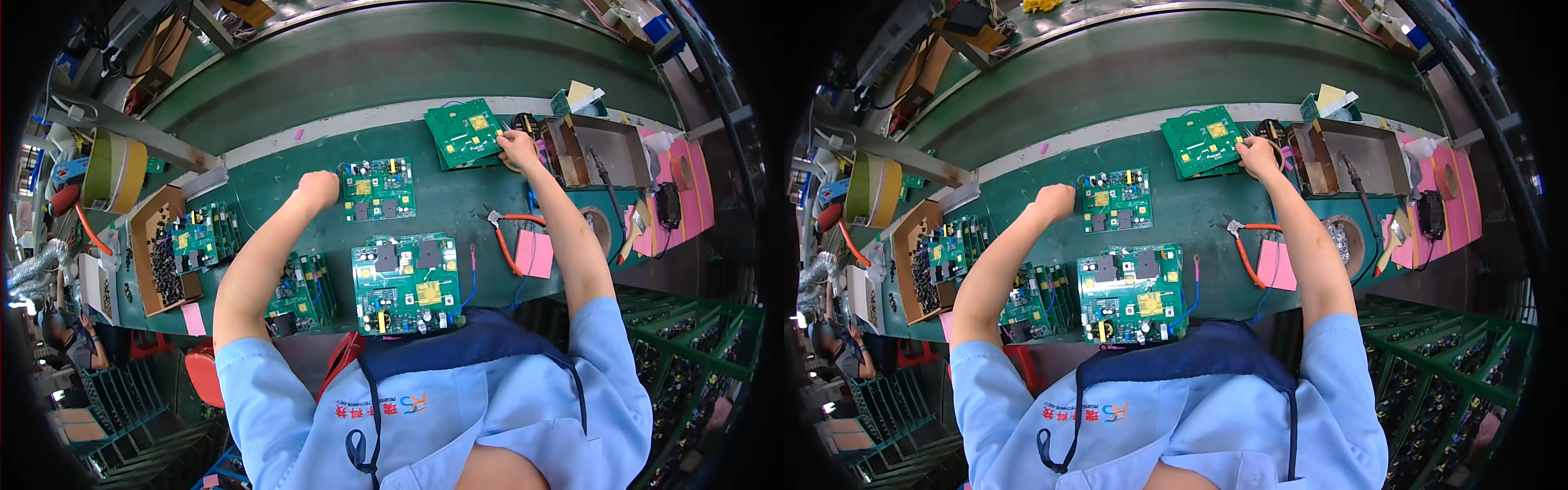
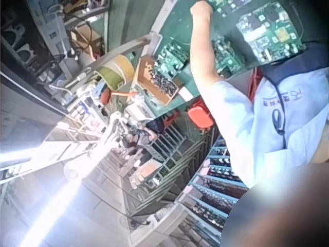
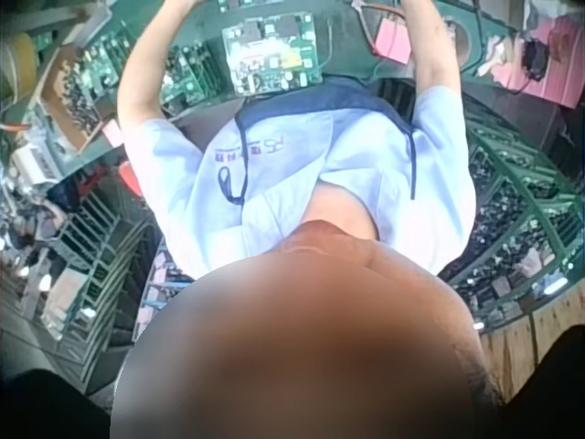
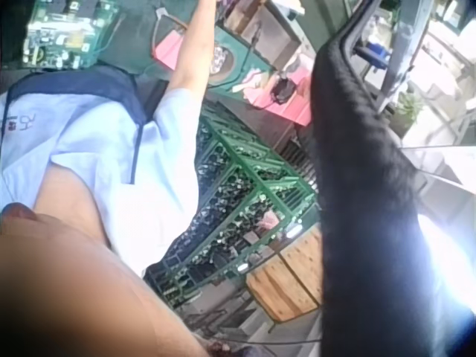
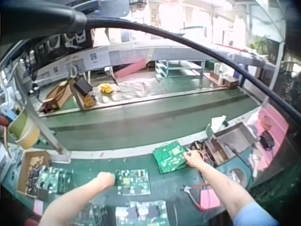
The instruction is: The person assembles green circuit boards at a workbench in a factory setting. They pick up boards, connect blue wires to specific points, and use pliers to trim excess wire. The person stacks the finished boards into piles on the table.
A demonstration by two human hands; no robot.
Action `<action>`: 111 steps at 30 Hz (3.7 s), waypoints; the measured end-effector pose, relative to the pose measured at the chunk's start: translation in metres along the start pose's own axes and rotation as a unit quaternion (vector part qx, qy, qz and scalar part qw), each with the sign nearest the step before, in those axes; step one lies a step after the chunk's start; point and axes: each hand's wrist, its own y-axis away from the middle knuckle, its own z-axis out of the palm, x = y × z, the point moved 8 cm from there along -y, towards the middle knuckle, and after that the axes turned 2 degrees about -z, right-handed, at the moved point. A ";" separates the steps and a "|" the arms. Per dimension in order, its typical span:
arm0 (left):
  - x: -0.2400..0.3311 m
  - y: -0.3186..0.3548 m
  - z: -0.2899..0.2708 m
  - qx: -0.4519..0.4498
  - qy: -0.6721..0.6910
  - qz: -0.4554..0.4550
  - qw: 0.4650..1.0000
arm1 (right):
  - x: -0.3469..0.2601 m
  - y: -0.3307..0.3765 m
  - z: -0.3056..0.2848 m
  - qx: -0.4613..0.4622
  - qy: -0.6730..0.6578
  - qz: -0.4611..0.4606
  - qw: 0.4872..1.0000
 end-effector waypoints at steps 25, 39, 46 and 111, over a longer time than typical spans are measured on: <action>0.050 0.025 -0.080 -0.024 0.778 0.122 0.615 | -0.085 0.084 0.035 -0.260 -0.499 -0.006 0.827; 0.069 0.071 -0.114 -0.023 0.834 0.213 0.508 | -0.114 0.124 0.017 -0.295 -0.518 -0.066 0.800; 0.066 0.084 -0.111 -0.054 0.856 0.230 0.459 | -0.119 0.138 0.016 -0.318 -0.515 -0.093 0.790; 0.061 0.108 -0.086 -0.114 0.857 0.176 0.471 | -0.118 0.184 0.037 -0.384 -0.516 -0.080 0.761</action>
